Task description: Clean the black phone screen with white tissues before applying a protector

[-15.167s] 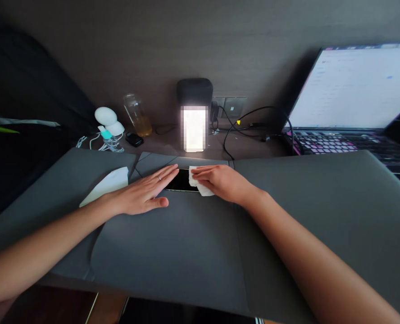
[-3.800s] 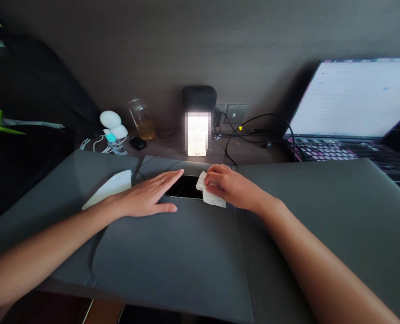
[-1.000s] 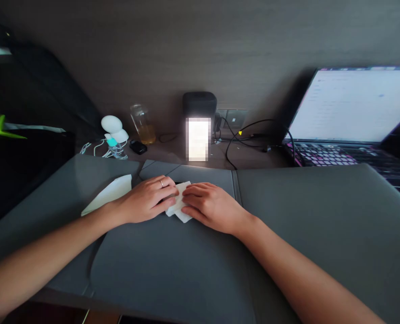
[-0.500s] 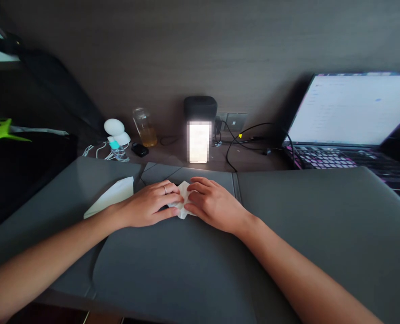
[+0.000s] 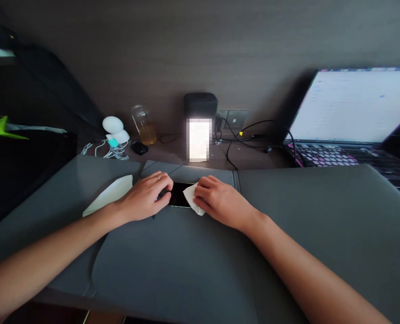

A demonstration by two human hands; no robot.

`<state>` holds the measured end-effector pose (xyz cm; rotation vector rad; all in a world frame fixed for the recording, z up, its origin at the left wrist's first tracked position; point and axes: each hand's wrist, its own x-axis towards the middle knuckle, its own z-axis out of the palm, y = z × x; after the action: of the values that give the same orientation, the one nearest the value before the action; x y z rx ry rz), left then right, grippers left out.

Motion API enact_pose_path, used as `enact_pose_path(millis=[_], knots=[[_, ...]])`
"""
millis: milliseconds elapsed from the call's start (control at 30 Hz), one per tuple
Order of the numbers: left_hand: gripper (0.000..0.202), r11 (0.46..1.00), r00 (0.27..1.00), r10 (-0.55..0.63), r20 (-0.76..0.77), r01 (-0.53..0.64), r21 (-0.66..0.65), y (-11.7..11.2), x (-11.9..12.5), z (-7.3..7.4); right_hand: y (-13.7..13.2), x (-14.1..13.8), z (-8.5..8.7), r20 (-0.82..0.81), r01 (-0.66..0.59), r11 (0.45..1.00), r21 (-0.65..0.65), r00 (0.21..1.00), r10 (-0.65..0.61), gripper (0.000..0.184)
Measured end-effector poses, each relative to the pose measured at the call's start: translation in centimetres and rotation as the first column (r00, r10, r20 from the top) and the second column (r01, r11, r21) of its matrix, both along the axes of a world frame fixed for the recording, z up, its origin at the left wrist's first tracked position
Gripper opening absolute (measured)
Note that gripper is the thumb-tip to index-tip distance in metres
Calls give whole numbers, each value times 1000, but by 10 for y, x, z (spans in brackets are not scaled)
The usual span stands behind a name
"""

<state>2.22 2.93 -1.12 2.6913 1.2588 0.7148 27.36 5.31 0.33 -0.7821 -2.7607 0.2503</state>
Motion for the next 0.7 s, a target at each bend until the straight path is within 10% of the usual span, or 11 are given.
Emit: enact_pose_path(millis=[400,700], knots=[[49,963,959,226,-174,-247,-112,-1,-2,-1,15,16,-8,-120,5,988,-153,992,-24,19],[49,961,955,152,-253,-202,-187,0,-5,3,10,4,-10,-141,54,994,-92,988,-67,20]])
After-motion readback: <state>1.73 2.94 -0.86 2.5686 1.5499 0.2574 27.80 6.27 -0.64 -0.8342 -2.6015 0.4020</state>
